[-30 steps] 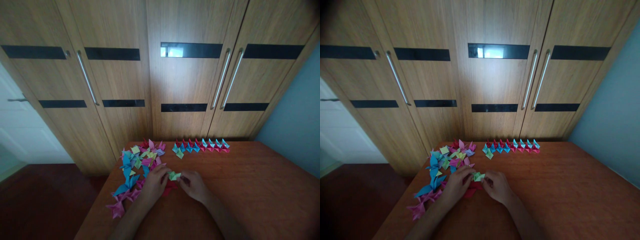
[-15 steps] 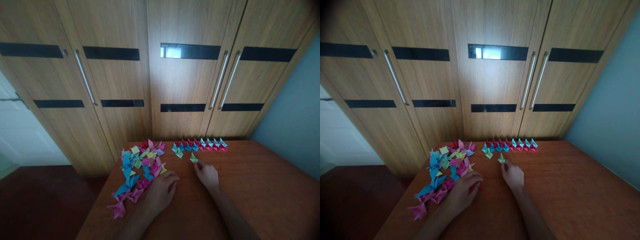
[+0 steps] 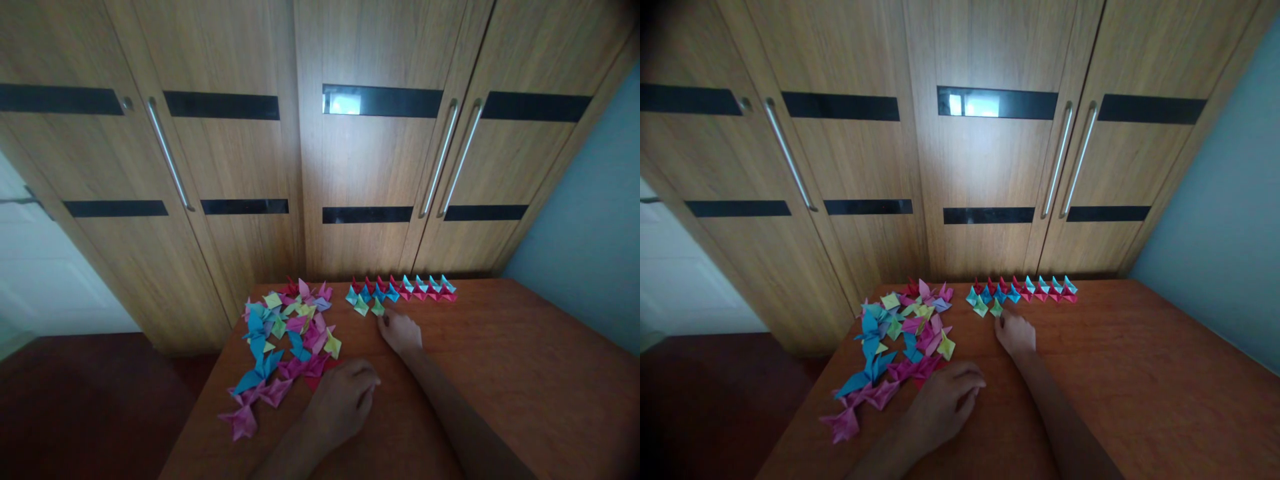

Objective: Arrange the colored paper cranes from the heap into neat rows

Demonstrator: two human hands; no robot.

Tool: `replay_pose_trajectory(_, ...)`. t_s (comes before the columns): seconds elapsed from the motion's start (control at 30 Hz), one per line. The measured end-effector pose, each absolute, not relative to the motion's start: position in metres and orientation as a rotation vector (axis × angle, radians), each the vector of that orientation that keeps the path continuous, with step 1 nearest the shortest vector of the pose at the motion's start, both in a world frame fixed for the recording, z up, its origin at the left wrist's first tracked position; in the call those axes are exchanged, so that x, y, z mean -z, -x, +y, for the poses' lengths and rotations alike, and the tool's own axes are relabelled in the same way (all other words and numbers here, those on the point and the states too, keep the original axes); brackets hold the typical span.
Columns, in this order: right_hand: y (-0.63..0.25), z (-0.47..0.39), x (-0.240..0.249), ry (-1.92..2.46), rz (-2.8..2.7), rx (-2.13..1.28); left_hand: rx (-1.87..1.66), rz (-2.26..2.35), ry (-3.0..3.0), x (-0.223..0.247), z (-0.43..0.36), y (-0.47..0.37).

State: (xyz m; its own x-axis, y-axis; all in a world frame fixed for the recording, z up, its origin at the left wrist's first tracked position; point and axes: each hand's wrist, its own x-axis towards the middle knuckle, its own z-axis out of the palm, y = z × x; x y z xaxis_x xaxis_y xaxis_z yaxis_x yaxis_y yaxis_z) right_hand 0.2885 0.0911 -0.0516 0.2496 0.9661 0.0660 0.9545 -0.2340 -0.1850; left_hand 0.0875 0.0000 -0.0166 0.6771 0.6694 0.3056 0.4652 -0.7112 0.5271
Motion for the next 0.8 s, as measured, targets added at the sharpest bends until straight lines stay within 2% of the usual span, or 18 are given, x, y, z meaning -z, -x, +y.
replay_pose_trajectory(0.8, -0.287, 0.094, 0.055, 2.287, -1.818, -0.095, -0.676, 0.907, -2.487, 0.02, 0.004, -0.086)
